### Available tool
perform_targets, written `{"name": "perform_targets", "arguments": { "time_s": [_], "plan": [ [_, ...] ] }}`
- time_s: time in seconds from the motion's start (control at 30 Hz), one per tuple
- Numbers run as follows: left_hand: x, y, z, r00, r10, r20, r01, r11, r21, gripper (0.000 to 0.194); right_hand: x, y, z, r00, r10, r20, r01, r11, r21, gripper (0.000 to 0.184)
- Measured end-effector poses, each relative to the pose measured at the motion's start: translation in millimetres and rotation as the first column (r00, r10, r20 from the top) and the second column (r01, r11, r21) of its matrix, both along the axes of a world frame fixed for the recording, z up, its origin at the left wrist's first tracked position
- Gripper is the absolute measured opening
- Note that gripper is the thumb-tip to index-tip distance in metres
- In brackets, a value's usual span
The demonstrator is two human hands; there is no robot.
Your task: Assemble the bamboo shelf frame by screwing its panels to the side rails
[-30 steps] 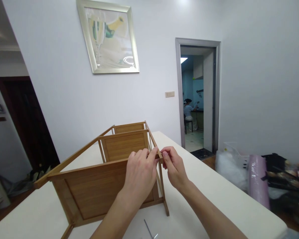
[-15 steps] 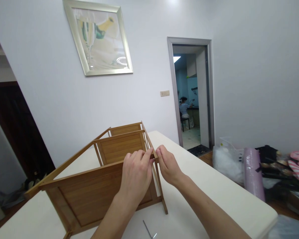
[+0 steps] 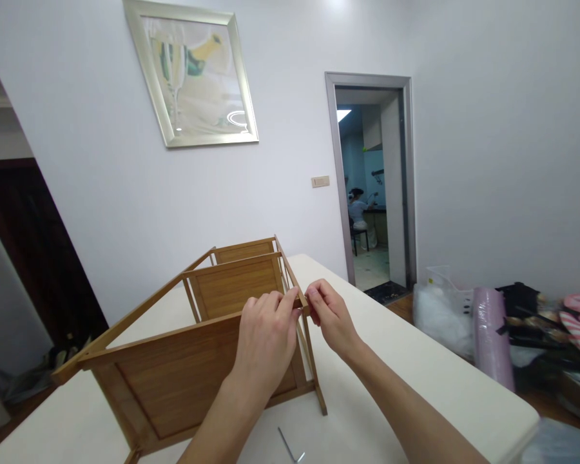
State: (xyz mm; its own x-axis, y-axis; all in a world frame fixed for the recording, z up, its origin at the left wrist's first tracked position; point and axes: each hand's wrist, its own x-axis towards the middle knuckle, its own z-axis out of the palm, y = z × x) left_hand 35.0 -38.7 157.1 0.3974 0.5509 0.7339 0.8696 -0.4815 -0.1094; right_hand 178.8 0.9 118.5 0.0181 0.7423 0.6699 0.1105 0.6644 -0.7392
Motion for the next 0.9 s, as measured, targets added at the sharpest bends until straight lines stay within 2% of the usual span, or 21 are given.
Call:
{"name": "perform_targets", "arguments": {
  "time_s": [0.17, 0.37, 0.6, 0.77, 0.9],
  "plan": [
    [-0.7, 0.8, -1.0, 1.000, -0.003, -0.003, 0.003, 1.000, 0.010, 0.029, 2.4, -4.1, 2.2, 0.996, -0.020, 0.087, 0.013, 0.997, 0.075, 0.023],
    [-0.5, -1.5, 0.5, 1.000, 0.007, -0.009, -0.007, 1.000, -0.001, 0.030, 3.5, -7.2, 6.3, 0.981, -0.065, 0.184, 0.043, 0.991, 0.123, 0.023],
    [-1.3, -2.6, 1.2, 1.000, 0.007, -0.006, -0.007, 1.000, -0.018, 0.029, -0.4, -10.5, 8.3, 0.964, -0.144, 0.225, 0.113, 0.983, 0.142, 0.024],
    [-2.8, -2.7, 2.3, 1.000, -0.014, 0.009, 0.014, 0.999, -0.045, 0.027, -4.1, -9.7, 4.9, 0.971, -0.147, 0.189, 0.128, 0.986, 0.107, 0.025],
    [-7.4, -3.4, 3.2, 0.995, -0.078, 0.061, 0.082, 0.994, -0.078, 0.028, -4.6, -10.5, -11.0, 0.990, -0.122, 0.069, 0.118, 0.991, 0.057, 0.023]
  ]
}}
